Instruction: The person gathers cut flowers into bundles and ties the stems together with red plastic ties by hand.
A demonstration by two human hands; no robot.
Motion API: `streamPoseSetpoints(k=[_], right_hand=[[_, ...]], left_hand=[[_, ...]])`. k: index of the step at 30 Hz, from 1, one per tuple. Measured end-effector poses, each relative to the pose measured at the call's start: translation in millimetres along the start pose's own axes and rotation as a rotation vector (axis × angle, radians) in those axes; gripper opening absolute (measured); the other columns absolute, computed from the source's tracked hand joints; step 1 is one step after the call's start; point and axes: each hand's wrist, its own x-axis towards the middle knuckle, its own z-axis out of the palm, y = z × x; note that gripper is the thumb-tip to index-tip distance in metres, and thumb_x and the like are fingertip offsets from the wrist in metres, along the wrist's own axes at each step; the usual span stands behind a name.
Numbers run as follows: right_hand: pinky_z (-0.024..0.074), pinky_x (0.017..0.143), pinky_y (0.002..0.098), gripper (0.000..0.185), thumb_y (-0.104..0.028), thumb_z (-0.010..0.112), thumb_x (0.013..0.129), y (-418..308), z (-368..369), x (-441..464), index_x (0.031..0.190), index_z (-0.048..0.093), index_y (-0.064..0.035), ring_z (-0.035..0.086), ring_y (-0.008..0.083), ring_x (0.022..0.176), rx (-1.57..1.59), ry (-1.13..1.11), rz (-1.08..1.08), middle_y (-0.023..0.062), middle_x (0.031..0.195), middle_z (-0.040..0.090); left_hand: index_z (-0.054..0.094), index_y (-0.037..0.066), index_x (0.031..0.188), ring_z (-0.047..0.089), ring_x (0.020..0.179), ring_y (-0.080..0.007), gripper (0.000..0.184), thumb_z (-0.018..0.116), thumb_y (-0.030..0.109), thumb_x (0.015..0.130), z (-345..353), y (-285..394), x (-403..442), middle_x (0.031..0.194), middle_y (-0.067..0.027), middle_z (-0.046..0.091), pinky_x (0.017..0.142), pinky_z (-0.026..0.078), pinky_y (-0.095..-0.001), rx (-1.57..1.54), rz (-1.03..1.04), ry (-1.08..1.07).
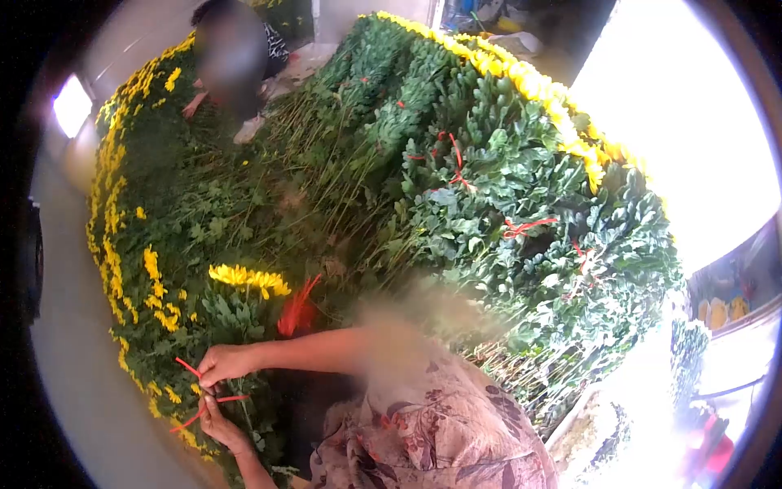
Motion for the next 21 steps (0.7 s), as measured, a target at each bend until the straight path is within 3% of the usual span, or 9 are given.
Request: streamPoseSetpoints(k=[3, 7, 10, 12, 13, 16, 17, 19, 21], right_hand=[[0.0481, 0.062, 0.0272, 0.025, -0.020, 0.057, 0.087, 2, 1, -1, 0.079, 0.065, 0.0016, 0.059, 0.0109, 0.065, 0.095, 0.024, 0.003, 0.0048, 0.071, 0.065], [0.0472, 0.062, 0.0285, 0.026, -0.023, 0.062, 0.084, -6, 5, 0, 0.074, 0.062, 0.0011, 0.061, 0.0148, 0.070, 0.096, 0.049, -0.002, 0.0057, 0.072, 0.063], [0.0468, 0.065, 0.0332, 0.023, -0.021, 0.068, 0.074, -31, 8, -8, 0.069, 0.059, 0.0000, 0.061, 0.0224, 0.080, -0.481, 0.101, -0.054, 0.0099, 0.078, 0.060], [0.0466, 0.072, 0.0359, 0.022, -0.023, 0.067, 0.071, 1, 7, 5, 0.076, 0.062, -0.0022, 0.058, 0.0260, 0.084, -0.787, -0.160, -0.292, 0.0105, 0.088, 0.059], [0.0467, 0.071, 0.0366, 0.020, -0.021, 0.066, 0.070, 17, 8, 10, 0.074, 0.061, -0.0021, 0.058, 0.0272, 0.084, -0.769, -0.152, -0.306, 0.0113, 0.090, 0.059], [0.0466, 0.071, 0.0367, 0.020, -0.019, 0.066, 0.070, 13, 5, 8, 0.071, 0.058, -0.0011, 0.058, 0.0262, 0.085, -0.680, -0.148, -0.248, 0.0112, 0.094, 0.058], [0.0466, 0.071, 0.0367, 0.020, -0.019, 0.066, 0.070, 8, 1, 8, 0.071, 0.058, -0.0011, 0.058, 0.0262, 0.085, -0.683, -0.167, -0.251, 0.0112, 0.094, 0.058], [0.0443, 0.072, 0.0399, 0.016, -0.012, 0.065, 0.068, -2, -5, 12, 0.071, 0.057, 0.0022, 0.055, 0.0278, 0.089, -0.476, -0.216, 0.002, 0.0166, 0.101, 0.054], [0.0443, 0.078, 0.0409, 0.016, -0.013, 0.063, 0.072, 9, -6, 21, 0.076, 0.058, 0.0017, 0.055, 0.0258, 0.094, -0.541, -0.307, 0.009, 0.0163, 0.116, 0.050]], left_hand=[[0.059, -0.001, 0.110, 0.055, 0.090, -0.0124, 0.033, 0.054, 0.027, 0.094, 8, 30, 10, 0.097, -0.0048, 0.060, 0.080, 0.043, -0.0305, -0.241, -0.340, -0.189], [0.060, 0.002, 0.103, 0.053, 0.084, -0.0112, 0.032, 0.055, 0.031, 0.093, -14, 5, 25, 0.091, -0.0034, 0.058, 0.075, 0.041, -0.0283, -0.397, -0.391, -0.329], [0.062, 0.001, 0.100, 0.053, 0.093, -0.0168, 0.036, 0.055, 0.035, 0.092, -26, -4, 29, 0.098, -0.0070, 0.060, 0.083, 0.040, -0.0330, -0.423, -0.360, -0.323], [0.061, 0.003, 0.092, 0.053, 0.089, -0.0159, 0.032, 0.058, 0.035, 0.089, -37, -9, 31, 0.091, -0.0073, 0.061, 0.081, 0.039, -0.0312, -0.527, -0.425, -0.454], [0.061, 0.003, 0.090, 0.053, 0.084, -0.0155, 0.021, 0.065, 0.023, 0.084, -40, -12, 32, 0.086, -0.0079, 0.061, 0.080, 0.040, -0.0294, -0.489, -0.405, -0.426], [0.063, 0.002, 0.096, 0.055, 0.080, -0.0175, 0.025, 0.074, 0.015, 0.077, -46, -15, 35, 0.083, -0.0063, 0.062, 0.078, 0.043, -0.0337, -0.401, -0.334, -0.499], [0.065, 0.001, 0.099, 0.057, 0.080, -0.0181, 0.032, 0.076, 0.002, 0.069, -44, -13, 35, 0.083, -0.0078, 0.065, 0.079, 0.044, -0.0340, -0.399, -0.382, -0.434], [0.065, 0.002, 0.101, 0.059, 0.083, -0.0187, 0.030, 0.074, 0.002, 0.072, -34, -5, 35, 0.086, -0.0083, 0.066, 0.082, 0.045, -0.0355, -0.222, -0.253, -0.370], [0.066, 0.003, 0.102, 0.060, 0.086, -0.0193, 0.028, 0.072, 0.002, 0.074, -28, 4, 33, 0.088, -0.0088, 0.066, 0.085, 0.045, -0.0371, -0.036, -0.135, -0.305]])
